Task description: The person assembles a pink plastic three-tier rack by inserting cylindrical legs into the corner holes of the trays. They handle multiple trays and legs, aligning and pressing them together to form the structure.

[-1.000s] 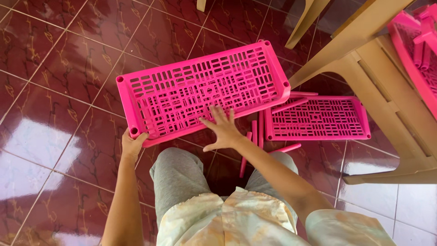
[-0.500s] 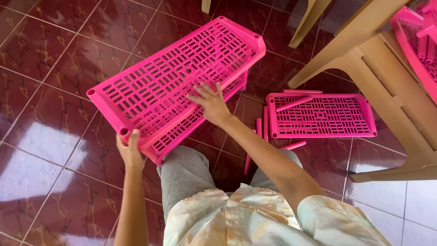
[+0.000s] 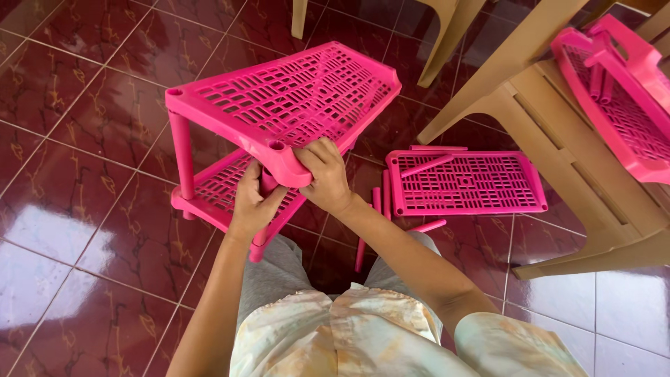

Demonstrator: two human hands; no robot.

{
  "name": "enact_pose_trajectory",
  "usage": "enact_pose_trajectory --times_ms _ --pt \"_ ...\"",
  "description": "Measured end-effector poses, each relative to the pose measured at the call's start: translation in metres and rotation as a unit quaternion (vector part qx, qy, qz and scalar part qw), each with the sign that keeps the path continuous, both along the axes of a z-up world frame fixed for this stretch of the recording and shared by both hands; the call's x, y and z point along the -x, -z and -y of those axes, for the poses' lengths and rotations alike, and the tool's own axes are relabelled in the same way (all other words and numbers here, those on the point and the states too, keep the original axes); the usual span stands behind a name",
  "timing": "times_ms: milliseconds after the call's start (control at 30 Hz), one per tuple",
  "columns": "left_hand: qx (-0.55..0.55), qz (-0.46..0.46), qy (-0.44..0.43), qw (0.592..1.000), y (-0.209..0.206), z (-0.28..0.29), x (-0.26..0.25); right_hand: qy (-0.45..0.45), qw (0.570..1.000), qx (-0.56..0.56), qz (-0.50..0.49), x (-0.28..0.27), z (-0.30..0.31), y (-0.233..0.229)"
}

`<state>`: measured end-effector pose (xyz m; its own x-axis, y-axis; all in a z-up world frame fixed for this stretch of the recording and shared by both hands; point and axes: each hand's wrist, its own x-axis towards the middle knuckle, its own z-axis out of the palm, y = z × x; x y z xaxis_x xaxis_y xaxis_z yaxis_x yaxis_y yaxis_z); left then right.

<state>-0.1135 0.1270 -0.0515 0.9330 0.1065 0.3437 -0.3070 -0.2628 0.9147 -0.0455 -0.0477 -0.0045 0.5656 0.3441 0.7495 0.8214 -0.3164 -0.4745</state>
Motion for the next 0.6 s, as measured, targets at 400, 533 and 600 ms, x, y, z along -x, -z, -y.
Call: enact_pose_trajectory --times_ms 400,533,600 --pt "-0.066 0.008 -0.13 0.989 0.002 0.037 0.004 -0.057 0.996 -0.011 -0.062 0.002 0.02 -0.004" --pt "-0.052 0.017 -0.113 0.992 0.015 0.045 0.013 -0.085 0.994 0.019 -0.065 0.003 0.037 0.009" --pt "-0.032 0.029 -0.086 0.995 0.03 0.048 0.018 -0.094 0.993 0.041 -0.056 0.01 0.046 0.016"
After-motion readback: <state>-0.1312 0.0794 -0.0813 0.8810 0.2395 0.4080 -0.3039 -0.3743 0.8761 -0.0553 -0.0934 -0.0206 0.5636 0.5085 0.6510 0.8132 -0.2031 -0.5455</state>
